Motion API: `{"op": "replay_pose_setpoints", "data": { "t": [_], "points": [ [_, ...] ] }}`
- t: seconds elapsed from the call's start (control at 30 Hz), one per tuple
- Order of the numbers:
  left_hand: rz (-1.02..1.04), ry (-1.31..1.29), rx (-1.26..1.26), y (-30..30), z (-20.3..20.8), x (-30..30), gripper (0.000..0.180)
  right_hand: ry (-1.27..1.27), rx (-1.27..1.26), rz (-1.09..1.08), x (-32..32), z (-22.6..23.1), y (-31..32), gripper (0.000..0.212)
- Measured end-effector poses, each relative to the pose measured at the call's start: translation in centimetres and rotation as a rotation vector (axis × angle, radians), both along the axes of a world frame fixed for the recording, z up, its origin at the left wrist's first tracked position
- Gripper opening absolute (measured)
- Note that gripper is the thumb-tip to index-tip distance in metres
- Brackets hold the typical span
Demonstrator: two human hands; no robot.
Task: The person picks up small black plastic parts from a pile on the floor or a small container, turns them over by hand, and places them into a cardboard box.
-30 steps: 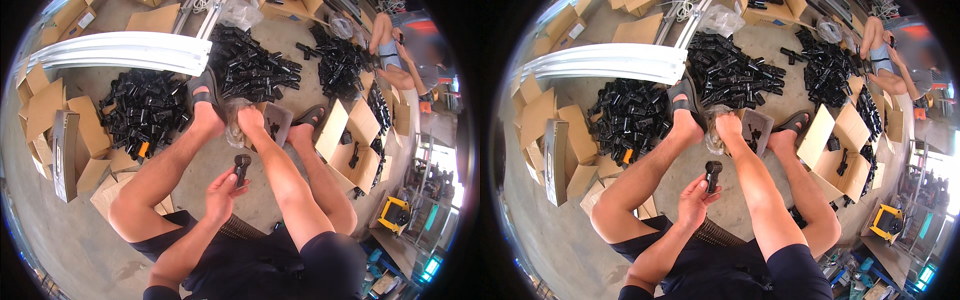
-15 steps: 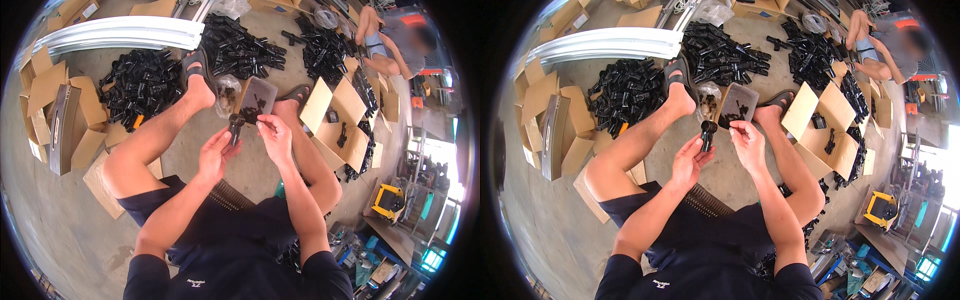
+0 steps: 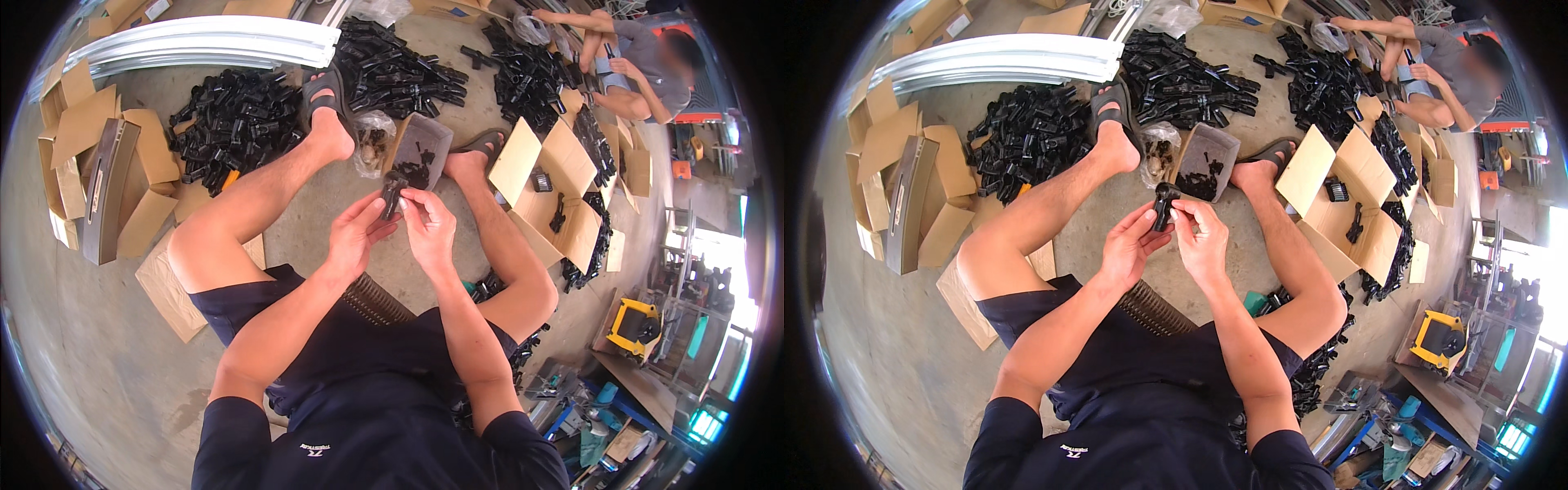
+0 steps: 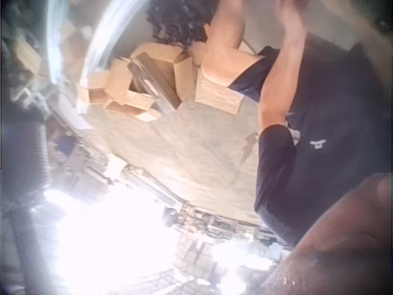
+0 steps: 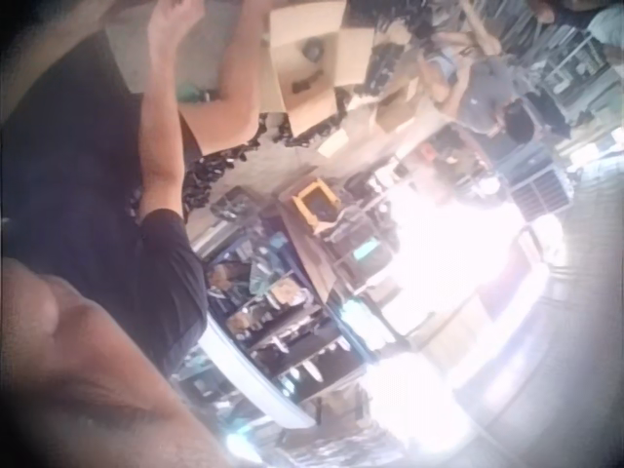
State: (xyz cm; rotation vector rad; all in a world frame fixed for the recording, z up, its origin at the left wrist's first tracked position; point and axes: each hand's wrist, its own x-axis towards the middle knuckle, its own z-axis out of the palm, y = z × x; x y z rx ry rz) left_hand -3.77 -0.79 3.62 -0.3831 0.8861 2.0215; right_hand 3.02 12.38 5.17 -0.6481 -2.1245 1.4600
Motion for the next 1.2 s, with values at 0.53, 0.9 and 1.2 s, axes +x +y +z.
{"op": "replay_pose_setpoints", "data": {
  "t": [0.53,0.9,1.2],
  "points": [
    [0.030,0.001,0.024,-0.3,0.3,0.4,0.033,0.070,0.276,0.032,0.5,1.6,-0.9,0.016],
    [0.007,0.270,0.065,-0.3,12.7,1.7,0.016,0.390,0.592,0.010,2.4,12.5,-0.3,0.020],
    [0.002,0.386,0.166,2.6,20.2,1.7,0.015,0.427,0.724,0.088,2.9,20.6,3.8,0.016]
  ]
}}
